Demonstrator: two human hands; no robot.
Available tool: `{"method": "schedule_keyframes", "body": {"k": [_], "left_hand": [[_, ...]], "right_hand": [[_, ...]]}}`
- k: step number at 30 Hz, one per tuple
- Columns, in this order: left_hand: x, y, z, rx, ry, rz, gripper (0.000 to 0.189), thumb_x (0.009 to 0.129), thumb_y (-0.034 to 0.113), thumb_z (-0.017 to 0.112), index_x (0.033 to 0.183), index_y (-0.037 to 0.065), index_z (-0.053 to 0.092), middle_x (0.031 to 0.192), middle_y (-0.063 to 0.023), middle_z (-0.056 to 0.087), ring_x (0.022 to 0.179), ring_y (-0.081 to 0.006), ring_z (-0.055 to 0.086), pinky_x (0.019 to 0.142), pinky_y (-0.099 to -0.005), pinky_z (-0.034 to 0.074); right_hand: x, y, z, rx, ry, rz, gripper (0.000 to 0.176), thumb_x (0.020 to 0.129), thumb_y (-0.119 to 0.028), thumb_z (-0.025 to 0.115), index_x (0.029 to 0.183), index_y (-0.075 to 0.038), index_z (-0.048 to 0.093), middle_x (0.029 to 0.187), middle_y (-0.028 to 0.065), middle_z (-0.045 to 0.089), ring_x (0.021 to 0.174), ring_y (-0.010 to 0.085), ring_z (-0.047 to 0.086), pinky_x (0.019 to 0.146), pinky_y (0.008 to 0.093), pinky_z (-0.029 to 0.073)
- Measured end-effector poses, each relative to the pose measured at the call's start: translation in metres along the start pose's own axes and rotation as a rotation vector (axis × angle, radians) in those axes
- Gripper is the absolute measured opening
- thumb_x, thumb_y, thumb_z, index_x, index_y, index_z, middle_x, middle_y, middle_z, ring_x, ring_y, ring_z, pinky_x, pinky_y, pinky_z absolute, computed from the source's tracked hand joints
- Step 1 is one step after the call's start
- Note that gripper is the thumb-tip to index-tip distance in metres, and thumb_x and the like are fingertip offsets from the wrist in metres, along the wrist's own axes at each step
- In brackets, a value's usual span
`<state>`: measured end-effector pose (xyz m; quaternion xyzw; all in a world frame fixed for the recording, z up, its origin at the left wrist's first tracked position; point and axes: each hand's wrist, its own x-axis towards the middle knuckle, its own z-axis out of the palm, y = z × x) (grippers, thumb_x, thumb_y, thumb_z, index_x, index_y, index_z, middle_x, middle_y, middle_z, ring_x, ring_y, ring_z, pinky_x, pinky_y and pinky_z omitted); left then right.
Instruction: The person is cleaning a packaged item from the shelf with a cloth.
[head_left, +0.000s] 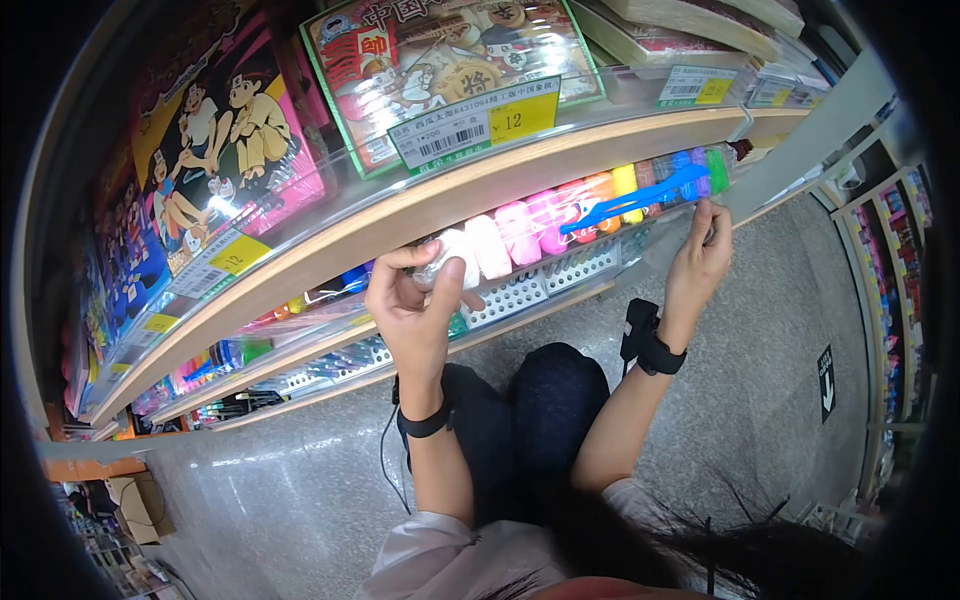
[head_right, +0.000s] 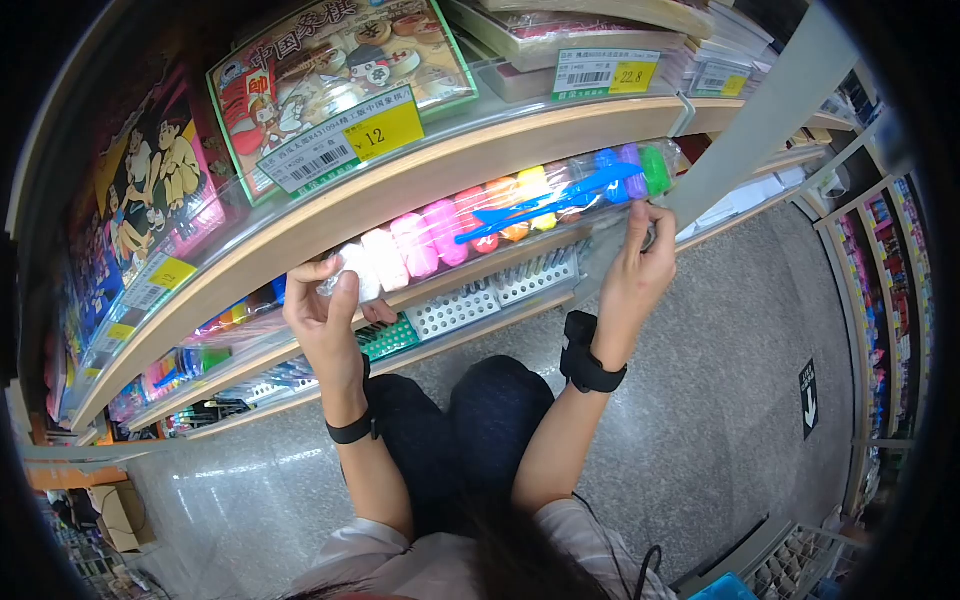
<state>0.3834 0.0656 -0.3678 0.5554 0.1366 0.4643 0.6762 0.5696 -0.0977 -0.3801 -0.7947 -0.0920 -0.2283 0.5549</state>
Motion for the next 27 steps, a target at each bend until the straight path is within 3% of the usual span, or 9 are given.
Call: {"method": "schedule_keyframes", "body": {"k": [3,6,9,11,15,17,23,24,27], "left_hand": [[-0.002,0.003,-0.001,0.009,-0.003,-0.033,0.024,0.079,-0.009,0.062,0.099,-0.001,0.05,0.104,-0.013,0.054,0.082,-0.0181,0.061,0.048,-0.0265,0.055],[-0.002,0.005,-0.002,0.121,-0.043,-0.008,0.037,0.075,-0.006,0.068,0.104,0.001,0.046,0.107,-0.0131,0.053,0.086,-0.0178,0.061,0.055,-0.0259,0.056],[0.001,0.009,-0.008,0.387,-0.149,0.108,0.048,0.07,-0.005,0.074,0.107,0.003,0.043,0.107,-0.0133,0.052,0.087,-0.0172,0.061,0.063,-0.0252,0.055],[-0.001,0.015,-0.011,0.416,-0.17,-0.039,0.058,0.063,-0.008,0.078,0.107,0.006,0.042,0.11,-0.0162,0.055,0.097,-0.023,0.061,0.077,-0.0316,0.054],[0.006,0.015,-0.033,0.373,-0.348,0.055,0.062,0.061,-0.01,0.078,0.109,0.006,0.042,0.12,-0.0226,0.054,0.111,-0.0287,0.056,0.088,-0.0363,0.05],[0.006,0.016,-0.043,0.425,-0.444,0.037,0.065,0.061,-0.009,0.078,0.113,0.005,0.041,0.125,-0.0265,0.051,0.122,-0.0314,0.047,0.097,-0.0396,0.044],[0.007,0.013,-0.036,0.617,-0.292,0.039,0.069,0.056,-0.006,0.077,0.119,0.001,0.049,0.12,-0.0186,0.057,0.114,-0.0286,0.054,0.099,-0.039,0.041],[0.009,0.02,-0.03,0.76,-0.313,0.149,0.06,0.054,-0.006,0.076,0.11,0.002,0.06,0.114,-0.0146,0.06,0.107,-0.0263,0.057,0.094,-0.0368,0.043],[0.011,0.016,-0.035,0.656,-0.375,0.168,0.047,0.055,-0.009,0.072,0.099,0.005,0.067,0.11,-0.0122,0.062,0.102,-0.0233,0.059,0.086,-0.0324,0.048]], "right_hand": [[0.002,0.008,0.0,0.068,0.011,-0.046,0.033,0.093,-0.032,0.053,0.087,0.001,0.057,0.076,0.0085,0.06,0.07,0.0156,0.05,0.068,0.0289,0.042],[0.003,0.012,-0.004,0.094,0.007,-0.063,0.028,0.091,-0.027,0.058,0.087,0.001,0.058,0.077,0.0082,0.059,0.073,0.0148,0.051,0.071,0.0277,0.042],[0.003,0.011,-0.004,0.143,0.013,-0.098,0.024,0.089,-0.022,0.061,0.086,0.002,0.058,0.077,0.0071,0.059,0.075,0.014,0.051,0.071,0.0272,0.042],[0.003,0.017,-0.002,0.157,0.025,-0.114,0.021,0.088,-0.019,0.063,0.085,0.002,0.058,0.077,0.0059,0.059,0.075,0.0132,0.05,0.071,0.027,0.042],[0.004,0.024,-0.006,0.225,0.004,-0.095,0.015,0.082,-0.009,0.067,0.082,0.001,0.055,0.077,0.0026,0.059,0.074,0.0109,0.049,0.07,0.0249,0.042],[0.004,0.028,-0.011,0.238,-0.034,-0.104,0.016,0.078,-0.006,0.069,0.081,0.0,0.055,0.077,0.0016,0.058,0.074,0.01,0.05,0.07,0.0239,0.041],[0.003,0.034,-0.016,0.278,-0.108,-0.082,0.024,0.067,-0.001,0.075,0.08,-0.001,0.055,0.076,-0.0005,0.057,0.074,0.0079,0.051,0.069,0.0216,0.041],[0.003,0.035,-0.017,0.288,-0.103,-0.074,0.025,0.066,-0.001,0.076,0.079,-0.001,0.055,0.076,-0.0011,0.057,0.074,0.0076,0.052,0.069,0.0213,0.041],[0.002,0.036,-0.019,0.241,-0.03,-0.01,0.022,0.065,0.0,0.074,0.079,-0.002,0.057,0.077,-0.0017,0.059,0.074,0.007,0.052,0.069,0.0208,0.042]]}}
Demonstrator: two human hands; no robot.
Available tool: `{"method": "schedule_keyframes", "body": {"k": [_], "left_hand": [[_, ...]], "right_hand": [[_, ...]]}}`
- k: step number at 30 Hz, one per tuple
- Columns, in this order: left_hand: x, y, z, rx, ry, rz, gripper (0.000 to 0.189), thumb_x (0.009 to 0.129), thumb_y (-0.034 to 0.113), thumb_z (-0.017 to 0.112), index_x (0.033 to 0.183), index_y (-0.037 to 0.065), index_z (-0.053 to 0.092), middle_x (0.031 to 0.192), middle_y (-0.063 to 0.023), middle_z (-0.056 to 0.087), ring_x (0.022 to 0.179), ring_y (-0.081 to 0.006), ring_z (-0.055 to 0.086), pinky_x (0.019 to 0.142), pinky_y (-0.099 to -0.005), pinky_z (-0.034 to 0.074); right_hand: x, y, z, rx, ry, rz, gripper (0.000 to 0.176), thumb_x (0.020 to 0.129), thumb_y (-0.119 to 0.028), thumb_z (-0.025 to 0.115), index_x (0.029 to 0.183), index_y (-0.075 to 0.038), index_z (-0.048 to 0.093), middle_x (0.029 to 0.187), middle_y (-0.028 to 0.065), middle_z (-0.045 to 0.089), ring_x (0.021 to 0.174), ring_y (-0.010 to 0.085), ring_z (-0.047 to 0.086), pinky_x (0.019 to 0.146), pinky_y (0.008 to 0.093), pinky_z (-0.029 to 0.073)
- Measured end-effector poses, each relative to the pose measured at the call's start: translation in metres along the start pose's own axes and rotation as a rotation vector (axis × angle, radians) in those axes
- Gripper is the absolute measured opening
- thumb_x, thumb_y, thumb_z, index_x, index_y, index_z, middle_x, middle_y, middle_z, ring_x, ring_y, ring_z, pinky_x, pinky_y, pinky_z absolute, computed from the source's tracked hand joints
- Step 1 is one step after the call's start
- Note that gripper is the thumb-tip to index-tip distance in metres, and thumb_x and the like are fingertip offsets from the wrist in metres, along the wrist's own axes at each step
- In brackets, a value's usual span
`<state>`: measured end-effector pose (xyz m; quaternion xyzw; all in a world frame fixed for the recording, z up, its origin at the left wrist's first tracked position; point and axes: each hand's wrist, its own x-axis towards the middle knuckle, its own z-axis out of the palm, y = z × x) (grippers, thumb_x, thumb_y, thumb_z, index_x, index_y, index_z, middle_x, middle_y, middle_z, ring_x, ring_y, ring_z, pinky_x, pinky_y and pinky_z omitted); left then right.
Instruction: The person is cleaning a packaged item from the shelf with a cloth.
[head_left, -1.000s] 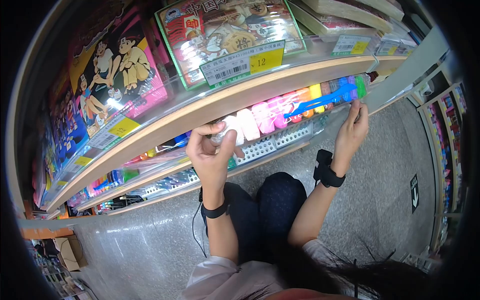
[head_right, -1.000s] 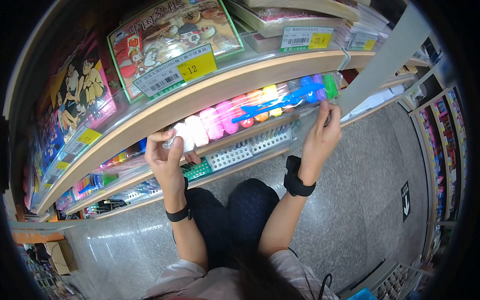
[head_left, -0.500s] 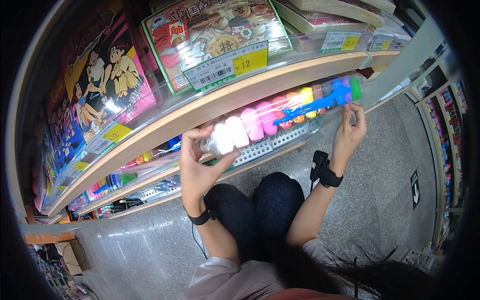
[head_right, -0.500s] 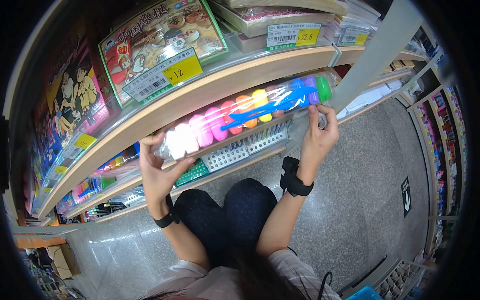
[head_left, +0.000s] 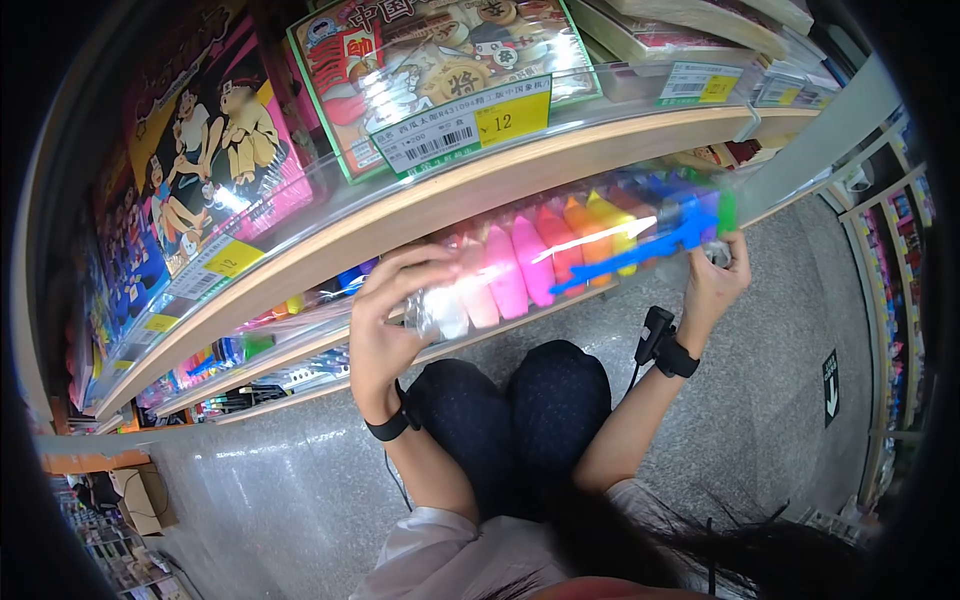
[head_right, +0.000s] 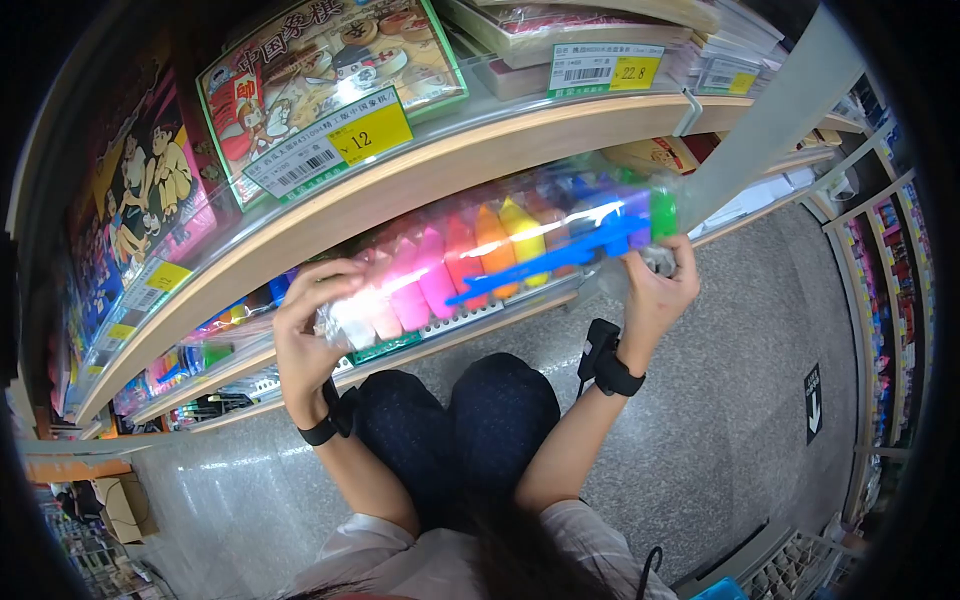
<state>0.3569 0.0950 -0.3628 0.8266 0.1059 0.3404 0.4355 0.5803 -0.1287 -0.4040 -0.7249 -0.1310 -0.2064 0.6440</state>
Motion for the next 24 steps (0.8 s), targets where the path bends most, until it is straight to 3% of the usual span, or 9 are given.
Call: {"method": "schedule_keyframes", "body": {"k": [8,11,14,16,18,20,21,22,24], "left_hand": [[-0.003,-0.007,-0.003,-0.229,-0.036,0.047,0.032,0.058,-0.002,0.077,0.088,0.007,0.073,0.101,-0.0126,0.064,0.089,-0.0206,0.064,0.074,-0.0289,0.053],[-0.005,-0.006,-0.001,-0.352,-0.034,0.196,0.032,0.055,0.01,0.081,0.086,0.005,0.073,0.1,-0.0159,0.065,0.081,-0.0186,0.063,0.063,-0.0261,0.049],[-0.011,0.002,0.01,-0.497,0.102,0.313,0.02,0.064,0.017,0.077,0.08,0.007,0.072,0.094,-0.0182,0.067,0.074,-0.0204,0.062,0.058,-0.0256,0.046],[-0.011,0.003,0.014,-0.56,0.145,0.384,0.014,0.069,0.019,0.075,0.077,0.009,0.07,0.093,-0.0184,0.068,0.072,-0.0197,0.062,0.057,-0.0251,0.046],[-0.01,0.004,0.009,-0.688,0.109,0.535,0.007,0.08,0.022,0.067,0.082,0.015,0.066,0.087,-0.0198,0.067,0.062,-0.0173,0.059,0.055,-0.0236,0.043],[-0.015,0.023,0.024,-0.566,0.414,0.582,0.013,0.083,0.023,0.064,0.093,0.015,0.063,0.079,-0.0189,0.066,0.057,-0.0177,0.059,0.048,-0.023,0.041],[-0.028,0.04,0.024,-0.363,0.518,0.424,0.014,0.088,0.019,0.058,0.099,0.011,0.057,0.071,-0.0088,0.053,0.059,-0.015,0.055,0.051,-0.0317,0.045],[-0.03,0.027,-0.002,-0.38,0.278,0.468,0.014,0.088,0.015,0.058,0.099,0.008,0.054,0.074,-0.0069,0.053,0.059,-0.0157,0.055,0.05,-0.0328,0.045],[-0.061,0.042,-0.016,-0.237,0.342,0.014,0.025,0.088,0.013,0.057,0.109,0.003,0.051,0.085,-0.0097,0.057,0.071,-0.0185,0.059,0.06,-0.035,0.051]], "right_hand": [[0.0,0.004,-0.008,0.15,0.188,-0.112,0.024,0.069,0.001,0.071,0.092,0.0,0.063,0.085,0.0012,0.063,0.077,0.0091,0.057,0.073,0.0236,0.045],[0.002,0.008,-0.019,0.177,0.304,-0.1,0.028,0.072,-0.002,0.07,0.098,0.002,0.063,0.09,0.0041,0.064,0.08,0.0114,0.059,0.076,0.0261,0.047],[0.0,0.013,-0.038,0.186,0.346,-0.095,0.032,0.078,-0.011,0.069,0.105,0.004,0.059,0.092,0.0065,0.063,0.082,0.0123,0.06,0.076,0.0272,0.047],[0.003,0.03,-0.058,-0.199,0.307,-0.418,0.022,0.09,-0.02,0.052,0.097,0.0,0.058,0.09,0.008,0.06,0.077,0.0137,0.059,0.067,0.026,0.048],[-0.003,0.03,-0.058,-0.136,0.341,-0.465,0.03,0.092,-0.026,0.045,0.098,0.001,0.057,0.094,0.0089,0.057,0.08,0.0145,0.058,0.071,0.0275,0.048],[-0.006,-0.008,-0.049,0.099,0.334,-0.191,0.025,0.089,-0.021,0.05,0.099,0.001,0.057,0.096,0.0082,0.056,0.084,0.0141,0.057,0.076,0.0281,0.047],[-0.006,-0.022,-0.047,0.214,0.325,-0.053,0.023,0.088,-0.018,0.053,0.099,0.001,0.057,0.097,0.0078,0.056,0.086,0.0139,0.057,0.078,0.0284,0.046],[-0.004,-0.028,-0.047,0.217,0.317,-0.059,0.023,0.088,-0.018,0.053,0.099,0.001,0.057,0.097,0.0078,0.056,0.086,0.0139,0.057,0.078,0.0284,0.046],[-0.009,-0.039,-0.053,0.249,0.193,-0.14,0.049,0.049,0.014,0.059,0.096,0.0,0.059,0.09,0.0066,0.059,0.079,0.015,0.059,0.071,0.0289,0.049]]}}
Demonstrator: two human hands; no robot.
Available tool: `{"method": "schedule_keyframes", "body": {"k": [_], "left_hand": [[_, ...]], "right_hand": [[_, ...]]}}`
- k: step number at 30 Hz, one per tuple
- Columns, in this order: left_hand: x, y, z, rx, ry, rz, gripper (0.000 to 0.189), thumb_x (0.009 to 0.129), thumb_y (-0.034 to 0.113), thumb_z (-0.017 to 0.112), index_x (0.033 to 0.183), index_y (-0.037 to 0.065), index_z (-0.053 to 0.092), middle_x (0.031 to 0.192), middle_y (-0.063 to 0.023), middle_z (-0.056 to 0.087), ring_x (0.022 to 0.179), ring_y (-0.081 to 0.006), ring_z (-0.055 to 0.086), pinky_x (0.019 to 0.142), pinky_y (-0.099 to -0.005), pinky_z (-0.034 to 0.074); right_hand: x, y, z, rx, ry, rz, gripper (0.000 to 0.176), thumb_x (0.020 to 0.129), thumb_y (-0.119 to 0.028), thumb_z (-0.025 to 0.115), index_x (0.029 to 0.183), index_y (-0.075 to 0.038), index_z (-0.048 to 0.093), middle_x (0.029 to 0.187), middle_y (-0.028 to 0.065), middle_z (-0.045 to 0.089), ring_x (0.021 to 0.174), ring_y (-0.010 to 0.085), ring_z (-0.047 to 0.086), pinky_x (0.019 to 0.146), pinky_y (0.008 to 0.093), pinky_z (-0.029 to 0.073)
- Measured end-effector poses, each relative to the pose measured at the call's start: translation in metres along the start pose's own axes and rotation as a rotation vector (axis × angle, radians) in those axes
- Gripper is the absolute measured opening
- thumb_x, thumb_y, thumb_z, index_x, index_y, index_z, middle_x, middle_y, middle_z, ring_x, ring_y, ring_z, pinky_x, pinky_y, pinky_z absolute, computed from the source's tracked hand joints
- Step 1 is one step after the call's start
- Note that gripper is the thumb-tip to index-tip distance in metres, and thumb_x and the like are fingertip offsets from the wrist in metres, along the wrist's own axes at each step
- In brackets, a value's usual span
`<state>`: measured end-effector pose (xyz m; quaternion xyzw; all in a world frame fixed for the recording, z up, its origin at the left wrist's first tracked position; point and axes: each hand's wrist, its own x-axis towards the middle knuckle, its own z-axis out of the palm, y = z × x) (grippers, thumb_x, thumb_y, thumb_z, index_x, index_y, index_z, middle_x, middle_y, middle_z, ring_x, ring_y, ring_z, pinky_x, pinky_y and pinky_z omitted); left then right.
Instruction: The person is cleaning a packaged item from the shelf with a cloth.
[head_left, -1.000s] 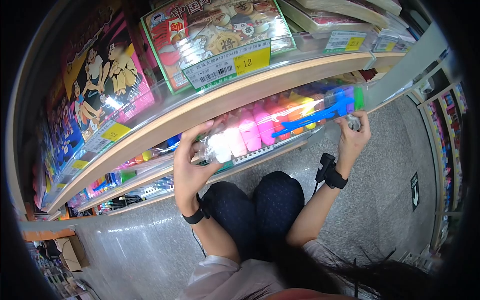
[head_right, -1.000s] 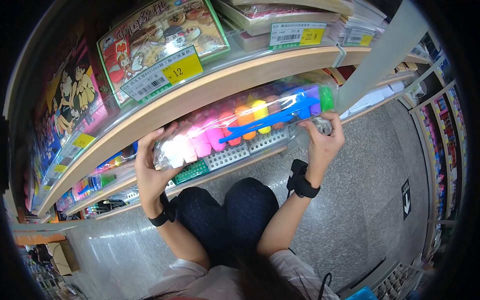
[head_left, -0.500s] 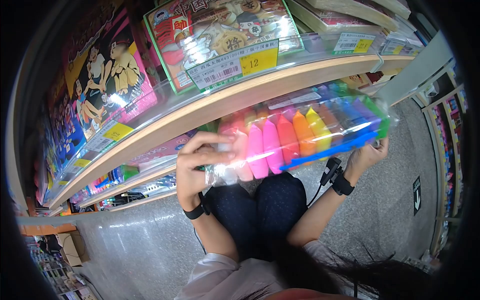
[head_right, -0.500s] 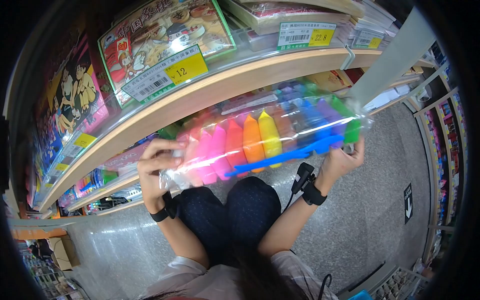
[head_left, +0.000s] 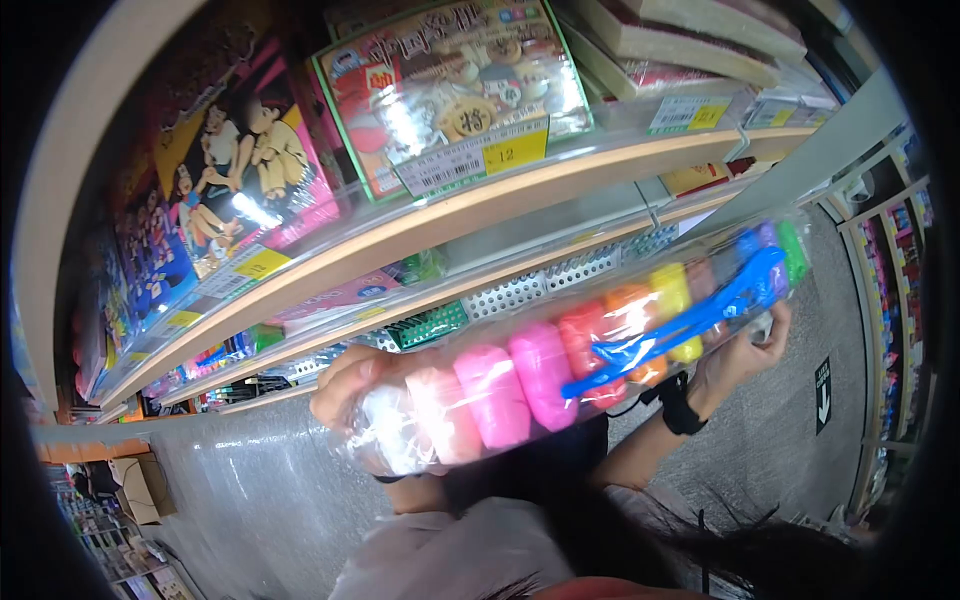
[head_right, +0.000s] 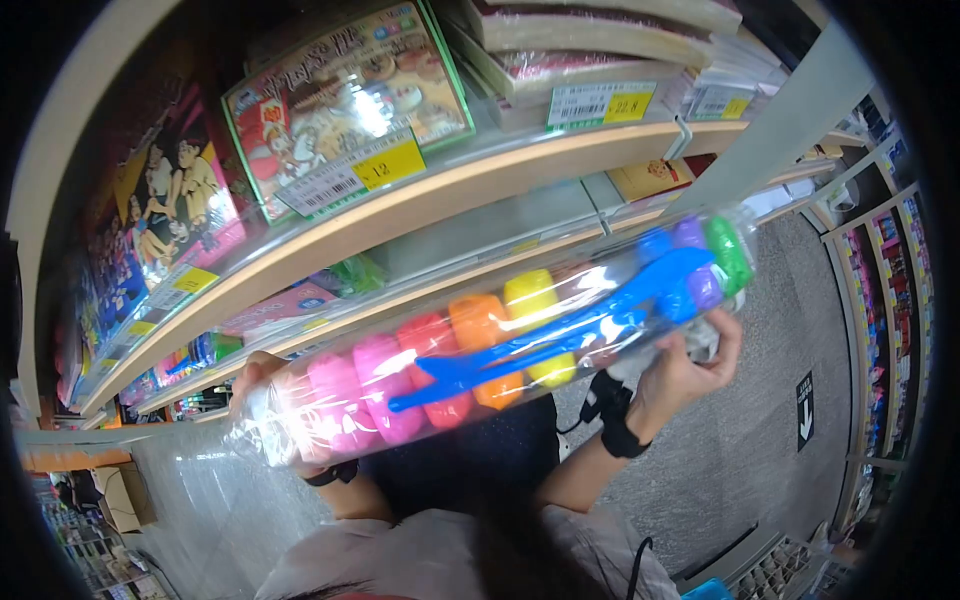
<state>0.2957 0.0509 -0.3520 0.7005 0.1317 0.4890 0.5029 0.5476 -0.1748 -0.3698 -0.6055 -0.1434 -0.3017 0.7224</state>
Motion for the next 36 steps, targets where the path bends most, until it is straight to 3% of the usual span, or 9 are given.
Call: {"method": "schedule_keyframes", "body": {"k": [4,7,18,21,24,26,28,31,36], "left_hand": [[-0.005,0.044,0.008,-0.039,0.091,-0.12,0.053,0.072,0.015,0.076,0.115,-0.005,0.054,0.094,-0.0149,0.064,0.083,-0.0198,0.064,0.073,-0.0311,0.051],[-0.016,0.06,0.009,-0.235,0.214,-0.574,0.053,0.074,0.005,0.069,0.121,-0.01,0.049,0.11,-0.0123,0.06,0.099,-0.0167,0.058,0.087,-0.0267,0.045],[-0.044,-0.017,-0.008,-0.022,0.237,-0.901,0.031,0.09,0.016,0.059,0.113,-0.006,0.057,0.092,-0.0042,0.063,0.071,-0.0046,0.055,0.061,-0.0188,0.043],[-0.054,-0.009,-0.015,0.03,0.167,-0.921,0.031,0.091,0.019,0.058,0.113,-0.003,0.056,0.087,-0.0038,0.063,0.059,-0.0041,0.049,0.053,-0.0196,0.04],[-0.065,-0.001,-0.025,0.125,0.059,-0.959,0.028,0.09,0.02,0.06,0.109,0.001,0.057,0.084,-0.005,0.062,0.055,-0.0048,0.046,0.051,-0.0211,0.039],[-0.075,0.0,-0.04,0.323,-0.259,-1.012,0.033,0.088,0.021,0.061,0.113,0.002,0.053,0.092,-0.0073,0.061,0.053,-0.0061,0.045,0.05,-0.0231,0.04],[-0.078,0.006,-0.04,0.473,-0.45,-1.08,0.045,0.085,0.019,0.064,0.121,0.001,0.044,0.104,-0.0094,0.057,0.067,-0.0087,0.053,0.061,-0.0241,0.045],[-0.091,0.009,-0.008,0.198,-0.243,-0.752,0.056,0.083,0.007,0.062,0.13,-0.001,0.031,0.116,-0.0125,0.05,0.109,-0.0147,0.048,0.091,-0.0286,0.041],[-0.097,0.003,-0.001,-0.15,-0.04,-0.914,0.061,0.086,0.003,0.056,0.136,0.001,0.021,0.123,-0.0133,0.046,0.111,-0.017,0.048,0.095,-0.033,0.04]], "right_hand": [[0.0,-0.048,-0.014,-0.224,-0.197,0.14,0.042,0.05,0.012,0.069,0.09,0.001,0.063,0.088,0.0065,0.062,0.081,0.0148,0.06,0.074,0.0263,0.047],[-0.006,-0.065,-0.003,-0.322,-0.344,0.247,0.035,0.059,0.007,0.075,0.092,0.002,0.065,0.091,0.0077,0.065,0.083,0.0139,0.059,0.075,0.0258,0.047],[-0.077,-0.01,0.002,-0.44,-0.762,0.594,0.028,0.087,-0.008,0.06,0.115,-0.002,0.06,0.094,0.0086,0.066,0.078,0.0084,0.057,0.07,0.0214,0.045],[-0.083,-0.012,0.005,-0.379,-0.816,0.431,0.039,0.091,-0.009,0.053,0.129,0.0,0.046,0.111,0.0147,0.06,0.092,0.0138,0.057,0.081,0.0251,0.044],[-0.101,0.003,-0.001,-0.346,-0.669,0.4,0.044,0.095,-0.011,0.046,0.137,-0.002,0.035,0.122,0.0149,0.05,0.095,0.0167,0.052,0.089,0.0289,0.04],[-0.108,0.003,0.003,-0.328,-0.608,0.362,0.043,0.096,-0.011,0.045,0.136,-0.002,0.035,0.122,0.0155,0.051,0.099,0.0172,0.051,0.091,0.0296,0.039],[-0.108,0.003,0.004,-0.307,-0.542,0.318,0.042,0.096,-0.011,0.044,0.136,-0.002,0.035,0.121,0.0161,0.051,0.102,0.0176,0.05,0.092,0.0304,0.038],[-0.103,0.004,-0.003,-0.439,-0.751,0.269,0.035,0.097,-0.01,0.043,0.13,0.0,0.041,0.121,0.016,0.053,0.102,0.0163,0.052,0.09,0.0278,0.039],[-0.11,-0.005,-0.008,-0.312,-0.768,0.497,0.026,0.097,-0.01,0.043,0.118,0.002,0.052,0.123,0.0161,0.054,0.105,0.0152,0.053,0.087,0.0252,0.041]]}}
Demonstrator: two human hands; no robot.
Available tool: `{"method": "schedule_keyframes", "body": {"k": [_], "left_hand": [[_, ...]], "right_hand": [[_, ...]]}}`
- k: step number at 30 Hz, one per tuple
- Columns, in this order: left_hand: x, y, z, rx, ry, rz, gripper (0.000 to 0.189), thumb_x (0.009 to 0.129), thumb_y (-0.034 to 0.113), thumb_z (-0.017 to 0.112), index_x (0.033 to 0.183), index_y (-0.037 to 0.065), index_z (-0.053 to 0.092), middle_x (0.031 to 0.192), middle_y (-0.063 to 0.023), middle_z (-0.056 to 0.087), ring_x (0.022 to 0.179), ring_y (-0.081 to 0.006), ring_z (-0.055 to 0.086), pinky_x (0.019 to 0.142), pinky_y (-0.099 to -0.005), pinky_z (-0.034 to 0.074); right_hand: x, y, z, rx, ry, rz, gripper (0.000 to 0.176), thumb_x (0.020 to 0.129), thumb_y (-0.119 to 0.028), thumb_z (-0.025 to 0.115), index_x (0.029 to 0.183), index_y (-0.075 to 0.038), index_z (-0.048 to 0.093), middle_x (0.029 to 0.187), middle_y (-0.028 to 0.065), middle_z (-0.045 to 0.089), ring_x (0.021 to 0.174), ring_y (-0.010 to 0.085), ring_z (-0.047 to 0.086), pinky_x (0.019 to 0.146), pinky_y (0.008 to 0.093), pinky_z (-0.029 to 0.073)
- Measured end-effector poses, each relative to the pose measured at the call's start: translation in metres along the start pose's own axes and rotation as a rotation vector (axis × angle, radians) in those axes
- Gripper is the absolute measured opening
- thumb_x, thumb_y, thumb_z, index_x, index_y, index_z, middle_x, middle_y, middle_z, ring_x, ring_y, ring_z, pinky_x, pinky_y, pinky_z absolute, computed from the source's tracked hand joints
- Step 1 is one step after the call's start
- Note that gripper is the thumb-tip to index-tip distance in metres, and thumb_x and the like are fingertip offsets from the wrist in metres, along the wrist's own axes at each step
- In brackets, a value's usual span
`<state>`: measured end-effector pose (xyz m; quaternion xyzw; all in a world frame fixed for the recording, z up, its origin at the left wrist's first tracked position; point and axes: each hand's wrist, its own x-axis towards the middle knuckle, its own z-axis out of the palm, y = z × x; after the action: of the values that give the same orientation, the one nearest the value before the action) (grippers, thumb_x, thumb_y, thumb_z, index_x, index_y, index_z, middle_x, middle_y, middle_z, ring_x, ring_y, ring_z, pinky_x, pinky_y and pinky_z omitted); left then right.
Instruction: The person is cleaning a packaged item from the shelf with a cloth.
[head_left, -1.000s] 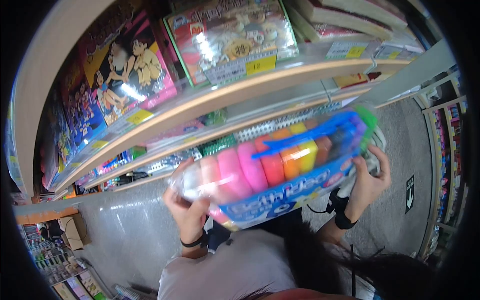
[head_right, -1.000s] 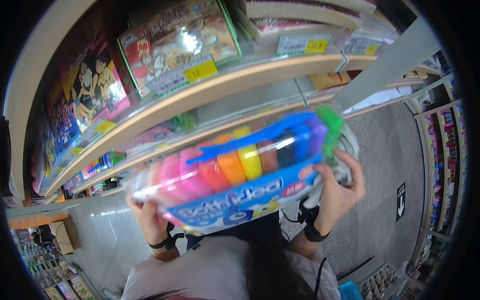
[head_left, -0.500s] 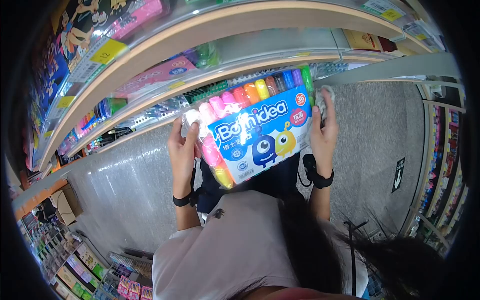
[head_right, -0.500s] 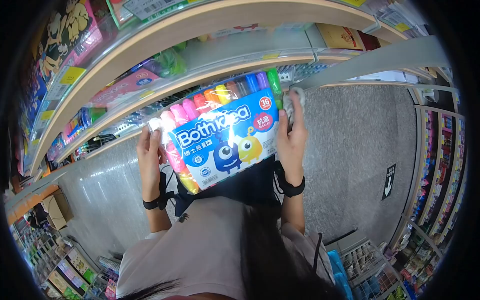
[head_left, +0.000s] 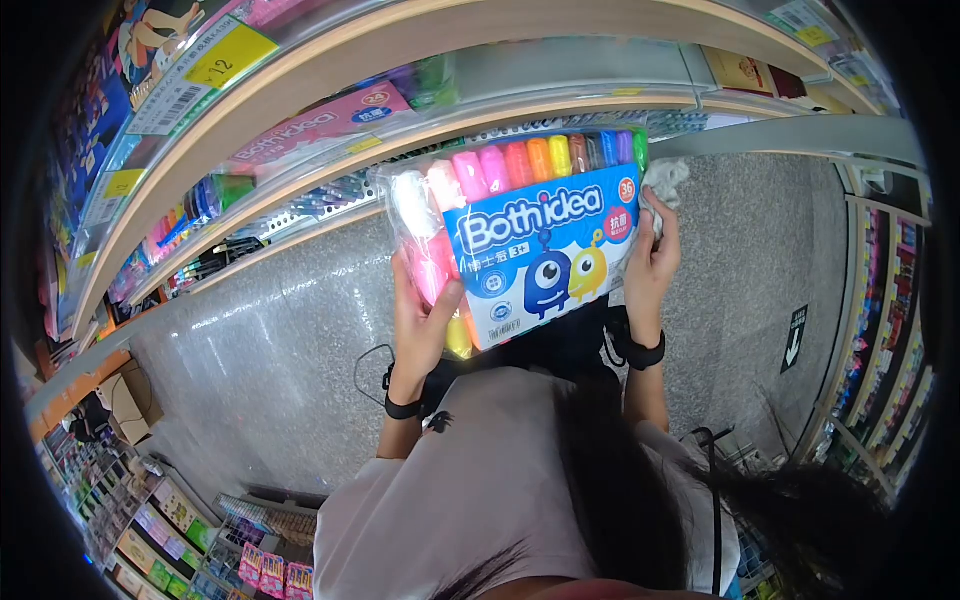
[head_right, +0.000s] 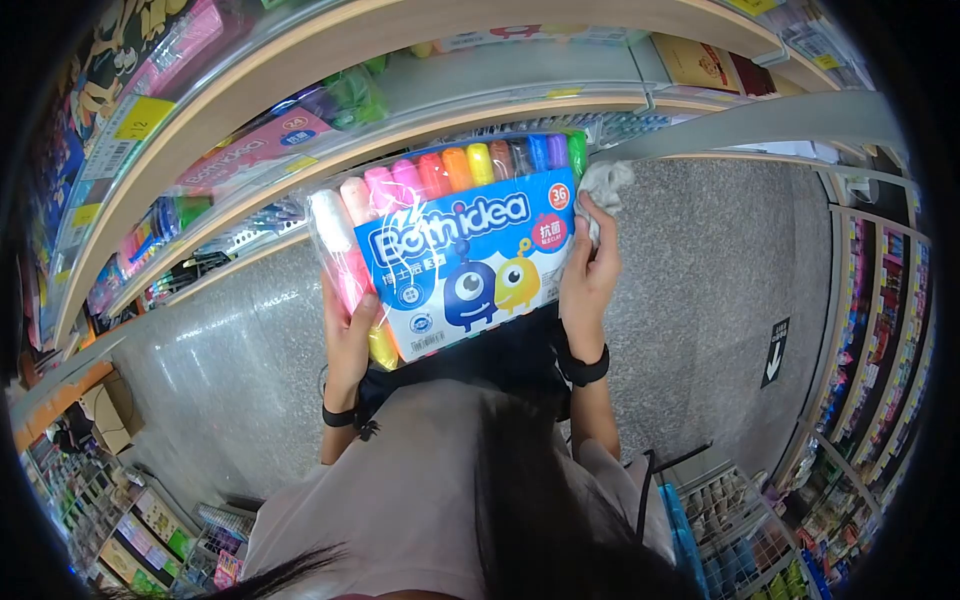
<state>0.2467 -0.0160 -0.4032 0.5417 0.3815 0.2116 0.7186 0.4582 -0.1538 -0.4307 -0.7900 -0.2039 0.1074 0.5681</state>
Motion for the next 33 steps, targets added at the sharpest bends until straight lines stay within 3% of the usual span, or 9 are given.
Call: {"method": "schedule_keyframes", "body": {"k": [4,7,10,14,20,22,24,28,33], "left_hand": [[0.011,0.008,0.01,-0.146,0.028,0.124,0.077,0.085,0.006,0.06,0.143,0.002,0.011,0.131,-0.0141,0.044,0.115,-0.018,0.047,0.096,-0.0319,0.04],[0.017,0.0,-0.002,-0.191,-0.019,0.118,0.082,0.083,0.008,0.064,0.145,0.001,0.012,0.133,-0.0134,0.043,0.117,-0.0178,0.047,0.097,-0.0314,0.039],[0.018,-0.01,-0.01,-0.192,-0.066,0.073,0.081,0.081,0.009,0.067,0.143,-0.001,0.018,0.133,-0.0128,0.044,0.116,-0.0168,0.047,0.097,-0.0309,0.039],[0.016,-0.013,-0.012,-0.191,-0.059,0.108,0.079,0.079,0.01,0.069,0.141,-0.004,0.023,0.132,-0.0122,0.046,0.114,-0.0157,0.049,0.096,-0.0297,0.039],[0.012,-0.016,-0.024,-0.173,-0.073,0.122,0.072,0.076,0.003,0.068,0.138,-0.004,0.03,0.123,-0.0094,0.051,0.109,-0.0146,0.051,0.093,-0.0284,0.041],[0.011,-0.027,-0.035,-0.181,-0.078,0.128,0.072,0.075,0.001,0.067,0.137,-0.004,0.031,0.122,-0.009,0.051,0.108,-0.0144,0.051,0.093,-0.0282,0.041],[0.009,-0.038,-0.046,0.145,-0.086,0.19,0.073,0.073,0.001,0.069,0.137,-0.003,0.032,0.121,-0.0083,0.052,0.107,-0.0142,0.052,0.092,-0.028,0.042],[0.005,-0.019,-0.03,-0.222,-0.045,0.179,0.075,0.072,0.003,0.072,0.136,-0.004,0.033,0.121,-0.0087,0.052,0.108,-0.0151,0.052,0.092,-0.0289,0.042],[0.003,-0.021,-0.033,-0.176,-0.038,0.177,0.071,0.074,0.003,0.069,0.136,-0.005,0.033,0.124,-0.0109,0.051,0.11,-0.0156,0.052,0.093,-0.0297,0.042]], "right_hand": [[-0.006,-0.005,-0.001,0.024,0.026,0.039,0.023,0.096,-0.01,0.044,0.114,0.002,0.053,0.123,0.0156,0.054,0.101,0.0131,0.055,0.083,0.0233,0.043],[-0.004,-0.018,0.003,-0.097,0.143,-0.139,0.02,0.096,-0.009,0.043,0.11,0.001,0.054,0.127,0.0156,0.053,0.095,0.0143,0.058,0.079,0.0228,0.044],[-0.008,-0.052,0.015,-0.066,0.071,-0.011,0.019,0.094,-0.007,0.045,0.11,-0.001,0.055,0.133,0.0166,0.048,0.108,0.0202,0.055,0.082,0.0254,0.044],[-0.021,-0.076,0.058,-0.045,-0.337,-0.271,0.036,0.09,-0.003,0.047,0.126,-0.004,0.045,0.14,0.0186,0.039,0.13,0.0282,0.037,0.097,0.0349,0.04],[-0.026,-0.093,0.085,-0.208,-0.524,-0.54,0.069,0.075,0.009,0.045,0.141,-0.002,0.026,0.141,0.0202,0.034,0.13,0.0371,0.034,0.107,0.0448,0.028],[-0.036,-0.102,0.084,-0.138,-0.593,-0.53,0.061,0.078,0.007,0.046,0.137,-0.003,0.035,0.139,0.0148,0.039,0.128,0.0348,0.038,0.107,0.0439,0.03],[-0.04,-0.105,0.086,0.028,-0.918,-0.658,0.048,0.08,0.004,0.047,0.127,-0.003,0.048,0.134,0.0121,0.047,0.128,0.0345,0.039,0.108,0.0468,0.029],[-0.035,-0.1,0.072,-0.095,-0.87,-0.679,0.045,0.079,0.005,0.047,0.123,-0.005,0.053,0.13,0.0087,0.051,0.126,0.033,0.043,0.107,0.0469,0.032],[-0.007,-0.076,0.058,-0.4,-0.4,-0.63,0.051,0.078,0.007,0.046,0.127,-0.004,0.05,0.136,0.0119,0.046,0.129,0.0345,0.038,0.108,0.0469,0.028]]}}
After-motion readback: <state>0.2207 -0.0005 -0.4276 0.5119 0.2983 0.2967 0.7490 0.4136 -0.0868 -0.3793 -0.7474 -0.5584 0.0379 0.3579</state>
